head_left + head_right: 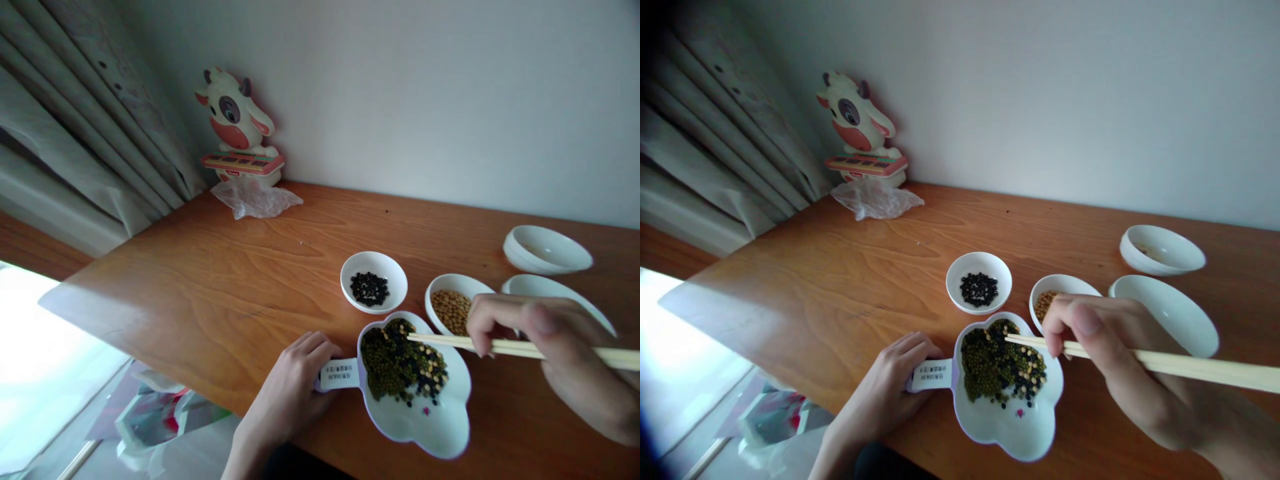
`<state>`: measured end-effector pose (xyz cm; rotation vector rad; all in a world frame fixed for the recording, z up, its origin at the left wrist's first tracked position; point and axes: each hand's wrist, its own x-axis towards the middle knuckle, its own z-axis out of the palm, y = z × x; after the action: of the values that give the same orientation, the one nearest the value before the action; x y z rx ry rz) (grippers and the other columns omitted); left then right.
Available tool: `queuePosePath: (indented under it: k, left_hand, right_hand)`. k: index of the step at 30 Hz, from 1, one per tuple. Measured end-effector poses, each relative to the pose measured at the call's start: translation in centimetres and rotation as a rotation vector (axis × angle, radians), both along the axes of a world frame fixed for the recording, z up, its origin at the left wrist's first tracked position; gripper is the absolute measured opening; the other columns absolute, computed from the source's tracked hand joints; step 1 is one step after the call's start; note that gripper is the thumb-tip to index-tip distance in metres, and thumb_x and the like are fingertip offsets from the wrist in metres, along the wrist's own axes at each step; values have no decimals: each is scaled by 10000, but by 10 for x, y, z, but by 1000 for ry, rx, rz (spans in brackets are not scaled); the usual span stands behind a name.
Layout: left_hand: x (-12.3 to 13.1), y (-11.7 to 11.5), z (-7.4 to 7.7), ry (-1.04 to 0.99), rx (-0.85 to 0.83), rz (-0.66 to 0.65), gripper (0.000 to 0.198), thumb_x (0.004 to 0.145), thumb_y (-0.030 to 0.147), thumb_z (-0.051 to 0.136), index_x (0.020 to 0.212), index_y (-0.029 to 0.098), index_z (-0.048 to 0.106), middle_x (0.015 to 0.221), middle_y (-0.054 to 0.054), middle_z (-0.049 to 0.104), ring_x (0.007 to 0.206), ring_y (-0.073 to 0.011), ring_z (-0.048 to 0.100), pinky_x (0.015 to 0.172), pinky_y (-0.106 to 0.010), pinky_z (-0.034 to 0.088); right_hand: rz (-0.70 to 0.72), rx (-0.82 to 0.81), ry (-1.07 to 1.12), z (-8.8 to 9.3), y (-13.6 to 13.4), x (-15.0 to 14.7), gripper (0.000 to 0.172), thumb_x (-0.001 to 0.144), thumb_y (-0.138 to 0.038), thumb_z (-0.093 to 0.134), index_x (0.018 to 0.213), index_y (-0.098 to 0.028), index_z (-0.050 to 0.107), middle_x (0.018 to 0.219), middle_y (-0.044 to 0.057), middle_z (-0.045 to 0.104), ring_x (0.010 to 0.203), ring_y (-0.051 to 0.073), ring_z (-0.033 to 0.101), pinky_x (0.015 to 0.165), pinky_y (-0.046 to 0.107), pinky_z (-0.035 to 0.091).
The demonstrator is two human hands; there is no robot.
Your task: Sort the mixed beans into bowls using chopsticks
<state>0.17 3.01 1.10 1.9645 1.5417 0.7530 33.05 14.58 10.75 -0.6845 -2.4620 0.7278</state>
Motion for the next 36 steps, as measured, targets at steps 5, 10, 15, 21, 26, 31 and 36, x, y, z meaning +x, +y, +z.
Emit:
queuePosePath:
  k: [5,10,15,21,26,31,36]
  left_hand:
    - [0,1,0,-15,-3,0,230,896,51,651,1009,249,686,954,-14,706,881,-199,662,786,-301,480]
    - [0,1,1,-15,-4,-9,202,917,74,654,1017,246,687,963,-17,703,882,-199,656,789,-306,473]
    - [0,0,0,-14,-12,-18,209,918,66,656,1021,246,681,966,-9,697,883,-191,649,789,-296,463]
    - [-1,0,0,2,-3,-26,173,924,81,661,1007,232,679,959,-17,693,871,-193,643,774,-292,460]
    - [-1,1,1,6,-3,-25,154,926,99,681,1014,224,685,966,-22,697,878,-198,647,781,-296,470]
    - [-1,2,1,0,-11,-30,183,928,75,667,1025,230,682,970,-19,690,879,-194,642,779,-296,462]
    - [-2,1,0,-18,-18,-32,193,938,70,655,1023,241,685,991,-20,690,895,-195,644,796,-299,463]
  right_hand:
    - [-108,-229,15,2,-6,-22,563,1022,-754,327,838,-298,602,664,37,618,579,232,577,500,444,454]
    - [-120,-197,8,5,-6,-32,553,1041,-716,331,806,-287,590,624,29,591,541,207,534,488,433,415]
    - [-126,-214,25,1,-6,-34,568,1042,-719,338,790,-286,606,624,30,596,545,197,530,485,414,403]
    - [-134,-238,138,-12,-4,-38,568,1012,-747,362,780,-308,638,601,25,578,516,208,511,462,424,356]
    - [-151,-235,112,-6,0,-25,577,1050,-707,347,790,-309,673,643,28,625,565,223,570,514,428,409]
    - [-258,-219,264,0,7,-9,783,1086,-679,114,765,-299,720,732,69,655,683,264,619,602,450,458]
    - [-312,-180,482,-6,5,-32,722,1046,-728,145,769,-341,687,730,80,607,679,283,559,568,466,405]
